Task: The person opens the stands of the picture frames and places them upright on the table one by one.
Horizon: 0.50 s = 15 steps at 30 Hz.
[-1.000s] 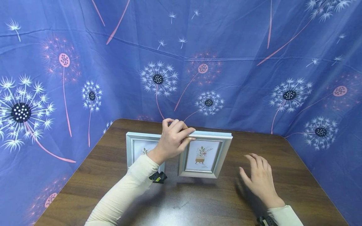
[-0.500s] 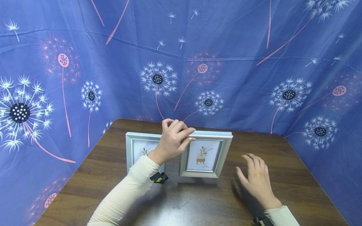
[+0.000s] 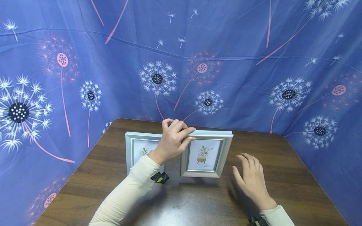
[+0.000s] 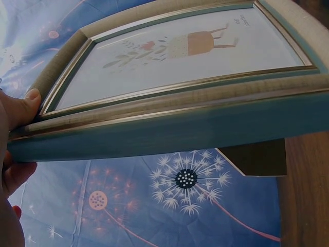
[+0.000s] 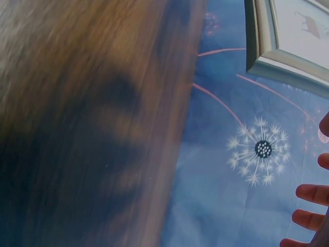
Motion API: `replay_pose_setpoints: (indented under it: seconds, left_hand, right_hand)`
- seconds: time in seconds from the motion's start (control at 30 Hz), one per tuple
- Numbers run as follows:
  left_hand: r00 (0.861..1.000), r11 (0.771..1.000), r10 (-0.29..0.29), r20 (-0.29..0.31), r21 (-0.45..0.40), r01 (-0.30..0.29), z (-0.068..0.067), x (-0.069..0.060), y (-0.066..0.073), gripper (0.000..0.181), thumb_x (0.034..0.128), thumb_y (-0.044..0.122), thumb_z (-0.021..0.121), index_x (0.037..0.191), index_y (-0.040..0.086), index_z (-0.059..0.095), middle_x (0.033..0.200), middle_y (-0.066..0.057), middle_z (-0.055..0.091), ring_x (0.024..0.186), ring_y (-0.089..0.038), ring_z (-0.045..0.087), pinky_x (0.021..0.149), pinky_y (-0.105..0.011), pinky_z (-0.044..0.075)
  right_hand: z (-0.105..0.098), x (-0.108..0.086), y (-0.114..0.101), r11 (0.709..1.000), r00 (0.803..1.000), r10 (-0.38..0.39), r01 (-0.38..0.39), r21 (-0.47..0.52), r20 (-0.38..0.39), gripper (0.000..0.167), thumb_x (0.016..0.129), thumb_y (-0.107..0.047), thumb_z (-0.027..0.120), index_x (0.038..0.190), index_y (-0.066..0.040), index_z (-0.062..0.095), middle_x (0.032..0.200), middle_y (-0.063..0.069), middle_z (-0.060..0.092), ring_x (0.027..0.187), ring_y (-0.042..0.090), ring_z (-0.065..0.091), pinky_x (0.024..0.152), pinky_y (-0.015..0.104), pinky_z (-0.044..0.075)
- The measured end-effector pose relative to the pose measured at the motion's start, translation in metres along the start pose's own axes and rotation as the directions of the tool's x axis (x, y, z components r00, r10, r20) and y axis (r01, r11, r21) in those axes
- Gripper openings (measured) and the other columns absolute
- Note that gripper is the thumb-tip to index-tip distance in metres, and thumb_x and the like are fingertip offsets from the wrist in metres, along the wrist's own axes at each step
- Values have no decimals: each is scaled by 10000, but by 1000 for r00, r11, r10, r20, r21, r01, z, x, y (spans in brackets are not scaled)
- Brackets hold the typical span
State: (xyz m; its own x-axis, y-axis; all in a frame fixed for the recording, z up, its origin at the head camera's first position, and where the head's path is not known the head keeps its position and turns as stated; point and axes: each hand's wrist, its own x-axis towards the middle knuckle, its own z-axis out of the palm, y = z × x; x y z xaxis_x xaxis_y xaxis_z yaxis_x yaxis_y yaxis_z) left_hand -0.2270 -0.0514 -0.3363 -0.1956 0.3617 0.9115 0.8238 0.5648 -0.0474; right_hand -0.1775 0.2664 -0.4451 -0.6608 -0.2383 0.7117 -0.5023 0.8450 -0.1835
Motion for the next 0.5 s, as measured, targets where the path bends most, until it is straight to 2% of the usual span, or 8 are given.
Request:
replay_pose_setpoints:
  seconds: [0.5]
  left_hand:
    - [1000, 1000, -7, -6, 6, 7, 2, 0, 2, 221, 825, 247, 775, 979, 89, 767, 826, 2, 585, 762, -179, 514, 879, -525, 322]
  right_hand:
    - [8, 1, -18, 999, 999, -34, 34, 18, -9, 490, 956, -367, 466, 1216, 40, 546, 1212, 270, 515, 1125, 489, 445, 876, 636, 322]
